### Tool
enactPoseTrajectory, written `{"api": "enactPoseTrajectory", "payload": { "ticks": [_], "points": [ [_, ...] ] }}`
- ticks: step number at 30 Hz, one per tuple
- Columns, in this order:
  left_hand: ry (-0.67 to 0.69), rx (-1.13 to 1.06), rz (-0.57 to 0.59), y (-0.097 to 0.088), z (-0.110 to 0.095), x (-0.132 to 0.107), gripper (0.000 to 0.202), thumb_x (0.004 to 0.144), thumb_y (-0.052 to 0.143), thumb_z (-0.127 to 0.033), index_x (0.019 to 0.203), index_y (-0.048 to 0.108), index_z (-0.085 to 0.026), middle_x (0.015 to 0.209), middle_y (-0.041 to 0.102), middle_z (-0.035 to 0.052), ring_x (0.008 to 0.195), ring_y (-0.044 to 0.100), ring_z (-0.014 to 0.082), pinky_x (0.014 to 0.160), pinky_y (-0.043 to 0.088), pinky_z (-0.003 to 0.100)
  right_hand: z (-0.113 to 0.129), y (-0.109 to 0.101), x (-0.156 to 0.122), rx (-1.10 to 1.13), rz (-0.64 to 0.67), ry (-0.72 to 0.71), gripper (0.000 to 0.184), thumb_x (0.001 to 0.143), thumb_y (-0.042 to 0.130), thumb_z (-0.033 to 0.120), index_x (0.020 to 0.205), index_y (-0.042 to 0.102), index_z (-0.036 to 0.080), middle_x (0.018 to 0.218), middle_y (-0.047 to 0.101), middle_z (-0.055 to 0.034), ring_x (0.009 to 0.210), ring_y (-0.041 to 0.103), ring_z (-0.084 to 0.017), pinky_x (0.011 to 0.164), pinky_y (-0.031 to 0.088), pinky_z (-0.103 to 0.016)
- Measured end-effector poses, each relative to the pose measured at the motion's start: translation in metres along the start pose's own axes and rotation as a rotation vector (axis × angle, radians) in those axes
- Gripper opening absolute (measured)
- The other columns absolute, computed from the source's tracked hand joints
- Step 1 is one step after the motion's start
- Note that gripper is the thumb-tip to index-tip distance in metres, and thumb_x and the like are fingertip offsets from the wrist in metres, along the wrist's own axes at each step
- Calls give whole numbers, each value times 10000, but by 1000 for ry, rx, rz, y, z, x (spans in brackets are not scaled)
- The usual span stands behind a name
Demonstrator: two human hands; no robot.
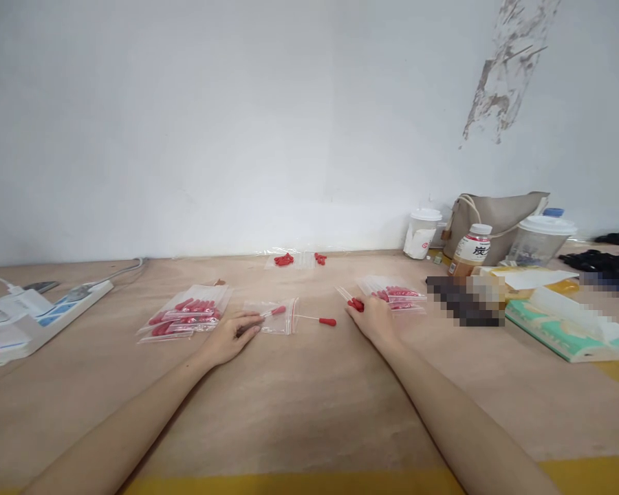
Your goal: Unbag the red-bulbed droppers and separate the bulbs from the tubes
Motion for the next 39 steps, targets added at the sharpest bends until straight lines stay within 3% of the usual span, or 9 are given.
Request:
{"api": "enactPoseTrajectory", "payload": {
  "ticks": [4, 7, 11, 16, 21, 29, 35, 39],
  "points": [
    [8, 12, 4, 0, 0, 0, 281, 816, 448, -327, 1009, 632, -237, 1081, 601, 41, 991, 548, 191, 892, 418, 346, 1, 4, -3, -94, 17, 18, 336, 741, 481, 484, 717, 653, 196, 650, 626, -72, 640, 577, -197, 544, 362, -274],
    [4, -3, -2, 0, -1, -1, 292, 818, 445, -318, 1041, 610, -227, 1097, 592, 40, 1008, 540, 190, 904, 410, 340, 3, 0, -2, -97, -46, 41, 390, 756, 448, 507, 760, 651, 175, 738, 633, -96, 707, 578, -213, 589, 380, -291],
    [-17, -43, -17, 0, -2, -2, 332, 816, 448, -320, 1111, 556, -213, 1146, 565, 47, 1045, 520, 197, 906, 410, 339, 18, -7, 0, 13, -123, -16, 308, 787, 432, 397, 811, 643, 174, 746, 627, -70, 731, 561, -194, 654, 391, -294],
    [-36, -81, 27, 1, -1, -2, 366, 820, 446, -331, 1159, 512, -210, 1141, 572, 46, 1016, 542, 192, 872, 433, 327, 56, 4, -1, 216, 143, -252, 200, 756, 489, 298, 789, 668, 215, 772, 642, -28, 745, 559, -158, 672, 399, -260],
    [-20, -86, 62, -1, -2, -3, 408, 813, 455, -341, 1195, 478, -197, 1168, 557, 62, 1029, 534, 203, 871, 430, 333, 82, 23, 0, 193, 251, -338, 218, 779, 476, 292, 825, 685, 253, 794, 648, -27, 794, 548, -176, 704, 370, -281],
    [3, -155, 143, -7, -11, -4, 470, 823, 447, -347, 1275, 373, -239, 1165, 561, 40, 1035, 523, 194, 847, 437, 319, 99, 34, 5, 231, 430, -169, 285, 780, 478, 406, 921, 669, 249, 664, 626, 10, 637, 521, -133, 644, 330, -238],
    [23, -134, 144, -6, -11, -5, 443, 821, 448, -347, 1248, 413, -234, 1223, 516, 37, 1094, 487, 193, 906, 404, 326, 112, 34, 5, 143, 362, -81, 248, 758, 504, 440, 820, 682, 280, 682, 624, -4, 685, 533, -147, 695, 316, -276],
    [5, -104, 112, -3, -6, -4, 406, 815, 453, -359, 1192, 475, -209, 1213, 522, 50, 1084, 495, 199, 897, 415, 328, 94, 23, 10, 238, 288, -91, 183, 721, 551, 358, 805, 672, 249, 833, 624, -19, 764, 533, -147, 698, 346, -263]
  ]
}}
Point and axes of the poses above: each hand's wrist, its own x-axis towards the middle knuckle, its own y-axis out of the palm, z = x × y, the point moved 1 cm from there along x, towards the middle knuckle
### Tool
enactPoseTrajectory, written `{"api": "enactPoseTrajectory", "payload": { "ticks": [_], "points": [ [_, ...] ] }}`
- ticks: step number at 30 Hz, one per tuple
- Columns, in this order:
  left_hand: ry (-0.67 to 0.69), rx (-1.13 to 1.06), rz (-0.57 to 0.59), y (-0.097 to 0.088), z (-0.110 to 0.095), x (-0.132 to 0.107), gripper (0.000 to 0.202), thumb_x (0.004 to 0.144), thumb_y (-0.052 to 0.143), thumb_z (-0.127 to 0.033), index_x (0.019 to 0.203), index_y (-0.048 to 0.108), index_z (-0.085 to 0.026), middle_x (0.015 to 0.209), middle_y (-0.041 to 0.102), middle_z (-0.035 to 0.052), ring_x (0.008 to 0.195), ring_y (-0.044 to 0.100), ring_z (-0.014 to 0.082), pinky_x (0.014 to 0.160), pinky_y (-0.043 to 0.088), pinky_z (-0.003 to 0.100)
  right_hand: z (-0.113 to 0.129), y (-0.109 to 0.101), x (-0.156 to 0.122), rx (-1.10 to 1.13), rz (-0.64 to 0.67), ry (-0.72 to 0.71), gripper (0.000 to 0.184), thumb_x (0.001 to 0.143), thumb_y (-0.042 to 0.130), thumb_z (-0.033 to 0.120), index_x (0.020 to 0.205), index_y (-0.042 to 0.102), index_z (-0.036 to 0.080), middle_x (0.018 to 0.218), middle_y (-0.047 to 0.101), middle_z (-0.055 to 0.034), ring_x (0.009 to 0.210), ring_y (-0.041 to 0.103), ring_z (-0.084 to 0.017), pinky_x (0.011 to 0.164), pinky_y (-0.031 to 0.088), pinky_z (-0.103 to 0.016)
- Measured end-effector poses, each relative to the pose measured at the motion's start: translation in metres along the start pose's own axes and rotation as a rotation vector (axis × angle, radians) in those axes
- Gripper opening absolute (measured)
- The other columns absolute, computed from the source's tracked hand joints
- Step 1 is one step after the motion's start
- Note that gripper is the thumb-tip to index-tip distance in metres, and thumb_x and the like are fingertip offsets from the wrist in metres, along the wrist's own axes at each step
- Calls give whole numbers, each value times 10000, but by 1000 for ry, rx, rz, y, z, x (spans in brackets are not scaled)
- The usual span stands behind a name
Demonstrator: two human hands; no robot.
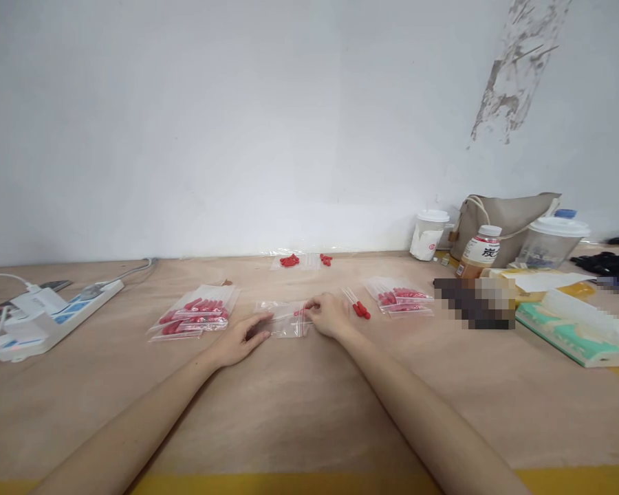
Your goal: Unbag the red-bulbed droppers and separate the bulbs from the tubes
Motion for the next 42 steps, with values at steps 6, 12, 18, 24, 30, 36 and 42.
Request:
{"api": "enactPoseTrajectory", "payload": {
  "ticks": [6, 12, 18, 24, 30, 36, 42],
  "points": [
    [1, 9, -11, 2, 3, 1, 388, 814, 450, -376, 1158, 503, -206, 1187, 538, 54, 1055, 513, 195, 877, 433, 320, -38, -34, -15, 35, 25, -42, 138, 709, 526, 260, 757, 629, 181, 747, 621, -17, 684, 535, -122, 632, 392, -225],
    [24, 33, -15, 2, 3, 2, 345, 814, 447, -360, 1109, 539, -207, 1157, 556, 48, 1059, 506, 191, 923, 399, 338, -43, -28, -25, 18, 55, -177, 243, 716, 535, 212, 949, 594, 177, 915, 633, -50, 808, 568, -147, 728, 422, -266],
    [32, 41, -3, 1, 1, 2, 337, 826, 429, -373, 1099, 551, -218, 1159, 552, 38, 1064, 502, 181, 923, 402, 319, -39, -23, -27, 49, 38, -231, 215, 714, 526, 172, 907, 621, 185, 910, 645, -39, 826, 577, -146, 745, 426, -268],
    [41, 86, -32, 2, -1, 3, 349, 878, 325, -370, 1076, 569, -218, 1131, 569, 31, 1060, 497, 163, 948, 364, 315, -44, -33, -32, -44, -214, -129, 175, 738, 495, 190, 830, 644, 188, 769, 650, -17, 684, 574, -130, 626, 416, -229],
    [-86, 252, -142, 3, -1, 3, 304, 801, 455, -417, 967, 613, -217, 1038, 597, 47, 978, 516, 208, 886, 365, 368, -40, -25, -25, -470, -268, -229, 218, 795, 427, 135, 806, 644, 158, 826, 623, -76, 807, 535, -176, 711, 390, -259],
    [-156, 402, -232, 1, -9, 3, 298, 740, 507, -488, 818, 639, -232, 837, 630, 45, 916, 505, 251, 923, 225, 491, -38, -18, -20, -650, -93, -306, 251, 783, 406, 56, 788, 640, 145, 819, 612, -125, 836, 509, -224, 750, 375, -315],
    [-145, 362, -256, 1, -7, 2, 299, 762, 479, -489, 827, 639, -244, 886, 613, 39, 956, 493, 243, 953, 211, 487, -38, -15, -23, -535, -121, -244, 340, 856, 374, 336, 783, 648, 149, 815, 604, -128, 827, 517, -225, 749, 389, -324]
  ]
}}
Point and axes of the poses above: each hand's wrist, its own x-axis towards the middle knuckle, its own y-axis out of the palm, z = x × y, the point moved 1 cm from there along x, towards the middle knuckle
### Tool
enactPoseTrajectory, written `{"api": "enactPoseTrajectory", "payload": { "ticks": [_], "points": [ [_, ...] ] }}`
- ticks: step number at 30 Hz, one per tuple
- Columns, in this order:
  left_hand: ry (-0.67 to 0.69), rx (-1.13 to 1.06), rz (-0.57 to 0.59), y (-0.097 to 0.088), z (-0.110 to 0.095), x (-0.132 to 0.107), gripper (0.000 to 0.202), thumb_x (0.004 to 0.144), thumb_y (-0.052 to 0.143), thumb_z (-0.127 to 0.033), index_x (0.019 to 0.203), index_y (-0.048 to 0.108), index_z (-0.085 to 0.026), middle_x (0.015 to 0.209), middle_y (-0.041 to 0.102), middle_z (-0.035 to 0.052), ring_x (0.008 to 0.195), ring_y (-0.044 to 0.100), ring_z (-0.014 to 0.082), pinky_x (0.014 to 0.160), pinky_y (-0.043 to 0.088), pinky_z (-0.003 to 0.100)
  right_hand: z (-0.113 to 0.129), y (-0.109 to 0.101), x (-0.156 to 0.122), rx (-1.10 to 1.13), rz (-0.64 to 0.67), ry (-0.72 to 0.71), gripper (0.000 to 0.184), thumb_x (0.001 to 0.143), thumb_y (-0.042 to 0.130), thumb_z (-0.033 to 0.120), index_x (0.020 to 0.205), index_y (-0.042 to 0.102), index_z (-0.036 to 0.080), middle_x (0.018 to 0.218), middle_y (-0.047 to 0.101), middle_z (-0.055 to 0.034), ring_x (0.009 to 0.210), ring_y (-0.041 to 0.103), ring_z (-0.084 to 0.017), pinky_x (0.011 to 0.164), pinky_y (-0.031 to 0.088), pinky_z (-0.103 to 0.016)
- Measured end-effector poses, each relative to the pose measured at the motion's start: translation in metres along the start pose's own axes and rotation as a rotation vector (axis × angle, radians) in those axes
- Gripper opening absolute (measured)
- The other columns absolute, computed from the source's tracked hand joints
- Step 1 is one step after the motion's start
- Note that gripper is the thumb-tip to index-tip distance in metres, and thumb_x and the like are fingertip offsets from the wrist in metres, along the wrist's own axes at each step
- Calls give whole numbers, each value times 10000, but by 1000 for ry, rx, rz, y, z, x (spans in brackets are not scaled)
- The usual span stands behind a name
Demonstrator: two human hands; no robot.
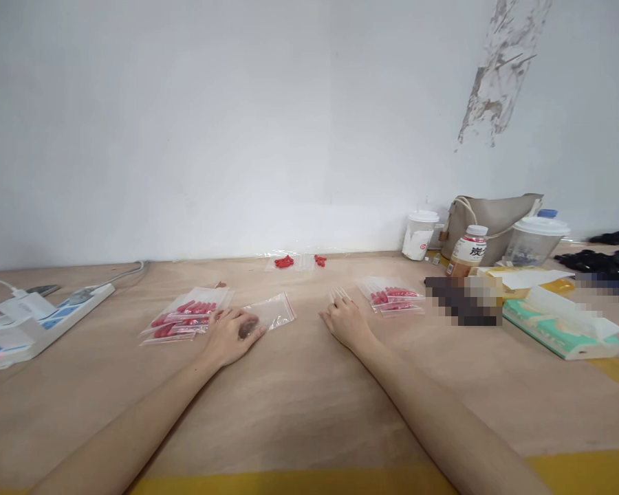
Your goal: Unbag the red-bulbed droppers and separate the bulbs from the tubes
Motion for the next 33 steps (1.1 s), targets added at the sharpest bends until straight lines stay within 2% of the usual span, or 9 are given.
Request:
{"api": "enactPoseTrajectory", "payload": {
  "ticks": [2, 5, 7, 11, 18, 25, 30, 33],
  "points": [
    [37, -53, 32, 0, 4, 1, 283, 808, 432, -425, 899, 630, -244, 994, 592, 42, 1009, 479, 232, 949, 264, 447, -6, -6, -1, 37, -82, 48, 363, 849, 372, 376, 782, 651, 154, 818, 605, -117, 862, 511, -224, 783, 383, -320],
    [151, -144, 130, 0, 9, 3, 305, 856, 347, -307, 1022, 594, -240, 1123, 545, 37, 1078, 454, 198, 954, 318, 373, -26, -12, -4, 132, -186, 190, 282, 823, 411, 291, 845, 654, 149, 876, 613, -104, 882, 516, -214, 828, 370, -323],
    [213, -174, 188, -1, 12, 3, 329, 862, 320, -267, 1074, 569, -235, 1167, 526, 34, 1110, 440, 184, 975, 317, 353, -42, -11, -6, 252, -146, 281, 247, 781, 463, 261, 904, 646, 149, 904, 619, -95, 841, 546, -193, 805, 391, -312],
    [220, -183, 258, 0, 13, 2, 356, 852, 340, -272, 1153, 525, -230, 1232, 488, 38, 1138, 432, 184, 992, 321, 349, -60, 2, -10, 506, -8, 411, 325, 715, 544, 367, 946, 631, 157, 896, 644, -77, 744, 594, -166, 684, 442, -274],
    [215, -187, 221, 3, 12, 1, 345, 844, 365, -289, 1123, 558, -224, 1187, 529, 50, 1097, 471, 192, 976, 345, 355, -62, 11, -8, 600, -64, 596, 255, 688, 543, 297, 863, 645, 140, 816, 672, -76, 714, 617, -169, 649, 451, -266],
    [193, -168, 205, 0, 8, -1, 327, 838, 394, -329, 1101, 571, -250, 1148, 555, 41, 1073, 482, 203, 965, 337, 377, -61, 7, -9, 501, -28, 617, 167, 678, 526, 234, 743, 664, 166, 725, 674, -52, 691, 613, -170, 650, 437, -270],
    [121, -137, 113, -4, 6, 2, 342, 836, 401, -409, 1074, 584, -246, 1146, 551, 40, 1088, 462, 213, 956, 338, 390, -58, 2, -11, 496, -27, 563, 172, 698, 506, 257, 727, 662, 190, 706, 668, -29, 662, 599, -153, 632, 417, -256],
    [170, -200, 157, -3, 7, 13, 359, 862, 350, -397, 1093, 576, -241, 1187, 532, 41, 1108, 462, 193, 968, 334, 366, -54, -1, -11, 406, -73, 513, 196, 719, 487, 281, 757, 666, 210, 721, 661, -29, 668, 581, -158, 601, 395, -255]
  ]
}}
Point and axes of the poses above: each hand's wrist, its own x-axis towards the middle knuckle, its own y-axis out of the palm, z = x × y, the point moved 1 cm from there along x, towards the middle knuckle
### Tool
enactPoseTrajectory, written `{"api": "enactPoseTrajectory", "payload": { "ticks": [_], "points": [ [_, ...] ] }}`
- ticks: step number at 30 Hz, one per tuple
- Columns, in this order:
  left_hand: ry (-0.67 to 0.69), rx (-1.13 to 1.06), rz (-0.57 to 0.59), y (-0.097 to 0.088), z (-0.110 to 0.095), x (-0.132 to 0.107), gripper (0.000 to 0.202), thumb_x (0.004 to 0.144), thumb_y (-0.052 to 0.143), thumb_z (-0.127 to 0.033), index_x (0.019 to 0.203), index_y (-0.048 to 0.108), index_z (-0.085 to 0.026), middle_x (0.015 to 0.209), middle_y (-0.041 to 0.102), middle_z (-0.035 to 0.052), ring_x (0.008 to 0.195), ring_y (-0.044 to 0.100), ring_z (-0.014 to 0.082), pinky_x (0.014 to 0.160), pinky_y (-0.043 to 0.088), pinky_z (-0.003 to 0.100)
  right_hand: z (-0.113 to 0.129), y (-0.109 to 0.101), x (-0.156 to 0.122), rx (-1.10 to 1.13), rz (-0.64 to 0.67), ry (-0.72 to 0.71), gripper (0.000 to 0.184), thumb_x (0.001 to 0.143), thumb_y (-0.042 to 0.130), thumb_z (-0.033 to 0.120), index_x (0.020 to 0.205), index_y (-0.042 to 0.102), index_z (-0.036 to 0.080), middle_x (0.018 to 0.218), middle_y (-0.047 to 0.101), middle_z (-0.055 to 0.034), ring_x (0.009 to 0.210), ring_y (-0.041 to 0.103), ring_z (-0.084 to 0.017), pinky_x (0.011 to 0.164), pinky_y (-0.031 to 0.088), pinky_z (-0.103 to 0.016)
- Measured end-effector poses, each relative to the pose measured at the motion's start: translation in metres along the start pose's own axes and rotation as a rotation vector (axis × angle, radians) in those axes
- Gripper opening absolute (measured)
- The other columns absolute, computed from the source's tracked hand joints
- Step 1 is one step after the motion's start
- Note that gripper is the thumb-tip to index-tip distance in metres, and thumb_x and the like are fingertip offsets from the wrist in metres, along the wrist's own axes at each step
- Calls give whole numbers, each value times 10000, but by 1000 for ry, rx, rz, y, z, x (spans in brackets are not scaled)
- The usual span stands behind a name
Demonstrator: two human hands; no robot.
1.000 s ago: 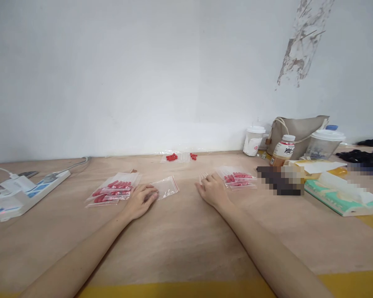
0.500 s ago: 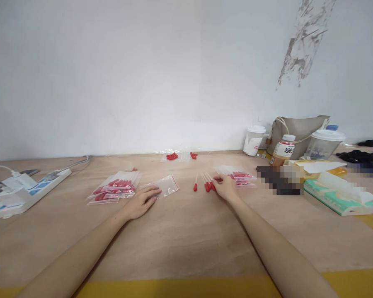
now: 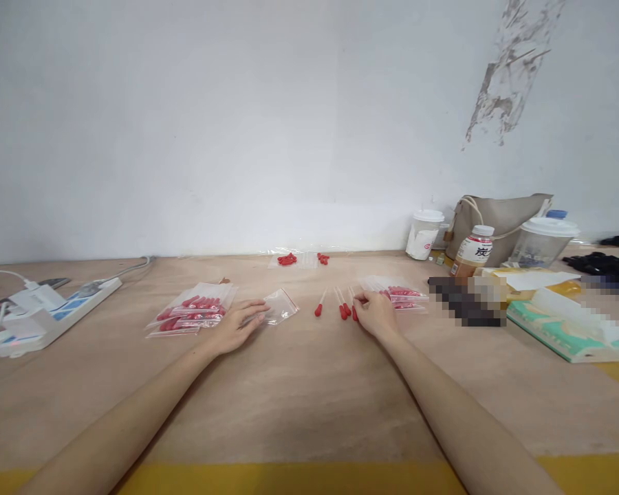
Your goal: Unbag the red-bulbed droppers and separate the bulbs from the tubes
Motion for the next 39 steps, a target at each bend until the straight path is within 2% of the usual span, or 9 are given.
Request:
{"api": "enactPoseTrajectory", "payload": {
  "ticks": [4, 8, 13, 18, 24, 28, 31, 34, 39],
  "points": [
    [102, -18, 203, 6, 2, 15, 423, 861, 337, -446, 1240, 432, -285, 1348, 371, 20, 1260, 286, 190, 1039, 205, 399, 4, 4, -3, -80, -15, -85, 199, 729, 486, 291, 758, 670, 221, 749, 652, -32, 721, 566, -169, 609, 383, -258],
    [-63, -6, 323, 21, -2, 22, 479, 835, 304, -542, 1250, 400, -324, 1391, 279, 39, 1292, 193, 247, 1012, 139, 509, 4, 9, -5, -71, 25, -135, 209, 743, 470, 274, 739, 670, 214, 746, 648, -28, 715, 556, -161, 605, 377, -251],
    [-332, 69, 131, 26, -6, 29, 409, 861, 277, -449, 1143, 513, -270, 1266, 462, 82, 1203, 374, 243, 964, 270, 445, 6, 8, -5, -16, 29, -235, 229, 764, 443, 262, 748, 664, 203, 760, 653, -22, 715, 547, -157, 659, 381, -260],
    [-519, 142, 13, 15, 13, 37, 316, 729, 518, -310, 1014, 523, -172, 1108, 529, 153, 1038, 501, 294, 841, 378, 416, 6, 7, -4, -30, -13, -223, 221, 750, 453, 262, 738, 659, 184, 751, 641, -37, 726, 538, -165, 700, 381, -274],
    [-576, 81, 71, 9, 29, 40, 254, 611, 630, -249, 820, 501, -188, 769, 631, 17, 617, 591, 149, 534, 425, 229, 4, 10, -5, -37, -59, -245, 222, 741, 440, 235, 763, 652, 174, 759, 629, -44, 757, 529, -171, 722, 380, -275],
    [-570, 130, 16, -8, 36, 36, 198, 651, 572, -198, 840, 514, -209, 785, 640, 4, 710, 598, 162, 583, 415, 231, 5, 6, -3, -72, -46, -248, 237, 718, 438, 180, 816, 653, 161, 802, 630, -55, 796, 526, -173, 753, 373, -278],
    [-646, 219, -70, -29, 49, 30, 228, 711, 505, -213, 938, 502, -208, 897, 638, 45, 847, 584, 209, 665, 414, 279, 1, -8, 2, -196, -133, -95, 275, 699, 450, 177, 885, 652, 191, 894, 619, -67, 887, 502, -213, 797, 345, -338],
    [-728, 284, -66, -46, 65, 23, 228, 695, 524, -219, 922, 532, -205, 910, 642, 67, 894, 572, 250, 698, 413, 318, -12, -27, 9, -321, -209, 79, 317, 690, 478, 221, 967, 631, 209, 1027, 590, -85, 984, 465, -272, 816, 315, -415],
    [-783, 367, -74, -57, 73, 14, 235, 677, 570, -304, 894, 588, -215, 1014, 591, 107, 981, 509, 321, 759, 387, 408, -40, -45, 14, -437, -41, 148, 385, 668, 478, 158, 1022, 620, 212, 1037, 606, -112, 962, 515, -273, 777, 331, -399]
  ]
}}
Point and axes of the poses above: each hand's wrist, its own x-axis towards the middle knuckle, its own y-axis out of the palm, z = x × y, the point moved 1 cm from there along x, towards the middle knuckle
